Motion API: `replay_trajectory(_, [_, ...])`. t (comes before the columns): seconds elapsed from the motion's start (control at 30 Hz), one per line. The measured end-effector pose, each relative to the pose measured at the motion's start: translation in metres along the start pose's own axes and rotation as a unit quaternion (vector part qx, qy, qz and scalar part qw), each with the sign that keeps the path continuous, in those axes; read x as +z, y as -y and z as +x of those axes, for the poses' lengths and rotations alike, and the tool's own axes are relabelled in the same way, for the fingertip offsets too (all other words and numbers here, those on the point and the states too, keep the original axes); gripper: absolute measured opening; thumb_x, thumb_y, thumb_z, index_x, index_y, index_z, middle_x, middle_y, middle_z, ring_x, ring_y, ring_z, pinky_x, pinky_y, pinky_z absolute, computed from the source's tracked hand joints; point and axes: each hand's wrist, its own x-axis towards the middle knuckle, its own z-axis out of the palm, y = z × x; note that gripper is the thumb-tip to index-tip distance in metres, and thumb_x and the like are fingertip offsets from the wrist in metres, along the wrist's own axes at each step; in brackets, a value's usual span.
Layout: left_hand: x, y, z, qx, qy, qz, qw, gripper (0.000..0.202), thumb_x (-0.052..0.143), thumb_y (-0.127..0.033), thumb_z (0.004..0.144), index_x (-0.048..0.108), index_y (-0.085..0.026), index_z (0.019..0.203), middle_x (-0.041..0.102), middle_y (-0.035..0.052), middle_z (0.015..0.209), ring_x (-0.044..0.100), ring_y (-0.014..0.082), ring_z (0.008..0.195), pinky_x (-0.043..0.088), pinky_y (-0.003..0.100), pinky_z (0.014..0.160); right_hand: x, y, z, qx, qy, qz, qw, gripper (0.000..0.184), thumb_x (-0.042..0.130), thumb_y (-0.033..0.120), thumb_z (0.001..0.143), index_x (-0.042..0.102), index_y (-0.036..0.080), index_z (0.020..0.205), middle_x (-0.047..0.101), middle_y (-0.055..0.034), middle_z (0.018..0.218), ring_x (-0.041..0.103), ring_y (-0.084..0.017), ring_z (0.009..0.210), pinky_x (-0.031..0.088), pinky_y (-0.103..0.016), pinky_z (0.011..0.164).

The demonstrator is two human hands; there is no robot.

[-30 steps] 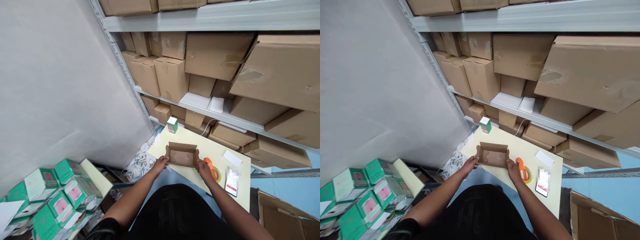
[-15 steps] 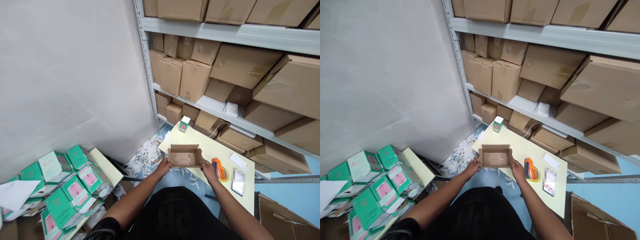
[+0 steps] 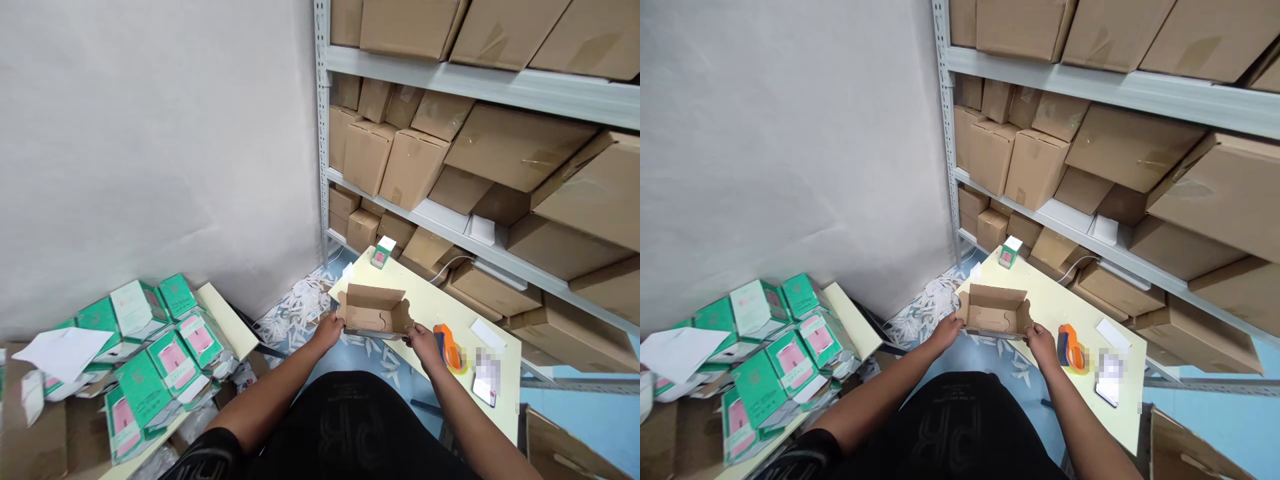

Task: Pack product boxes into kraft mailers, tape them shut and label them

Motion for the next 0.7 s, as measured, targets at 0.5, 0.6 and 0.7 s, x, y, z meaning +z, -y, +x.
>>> replay_trajectory(0.5, [0.041, 0.0, -0.016, -0.058, -0.187, -0.061, 0.979, 0.017, 0.05, -0.025, 0.091, 0.066, -0.019, 0.092, 0.075, 0.0046, 0.083, 0.069, 0.0189, 0.081, 0.052, 0.026, 0.074, -0.023, 0.02, 0.084, -0.073, 0.135, 0.058, 0.986, 0.035, 0.068, 0.055, 0.077, 0.064, 0.021, 0.071, 0.067, -0.0001, 0.065, 0.064, -0.021, 0.069, 0.05, -0.029, 0.064])
replay_trajectory(0.6, [0.036, 0.007, -0.043, -0.07, -0.253, -0.085, 0.961, 0.018, 0.05, -0.025, 0.091, 0.067, -0.02, 0.094, 0.075, 0.0044, 0.086, 0.069, 0.02, 0.085, 0.052, 0.028, 0.075, 0.003, 0.039, 0.093, -0.084, 0.232, 0.084, 0.965, 0.04, 0.068, 0.057, 0.079, 0.07, 0.02, 0.095, 0.076, -0.0035, 0.091, 0.069, -0.026, 0.091, 0.056, -0.033, 0.078])
replay_trajectory(0.7, [0.019, 0.013, -0.079, -0.075, -0.321, -0.089, 0.94, 0.02, 0.05, -0.026, 0.091, 0.068, -0.021, 0.098, 0.075, 0.0037, 0.087, 0.069, 0.021, 0.087, 0.052, 0.029, 0.077, 0.04, 0.067, 0.086, -0.056, 0.326, 0.095, 0.939, 0.044, 0.07, 0.053, 0.075, 0.068, 0.022, 0.107, 0.076, -0.004, 0.106, 0.07, -0.028, 0.098, 0.059, -0.035, 0.08])
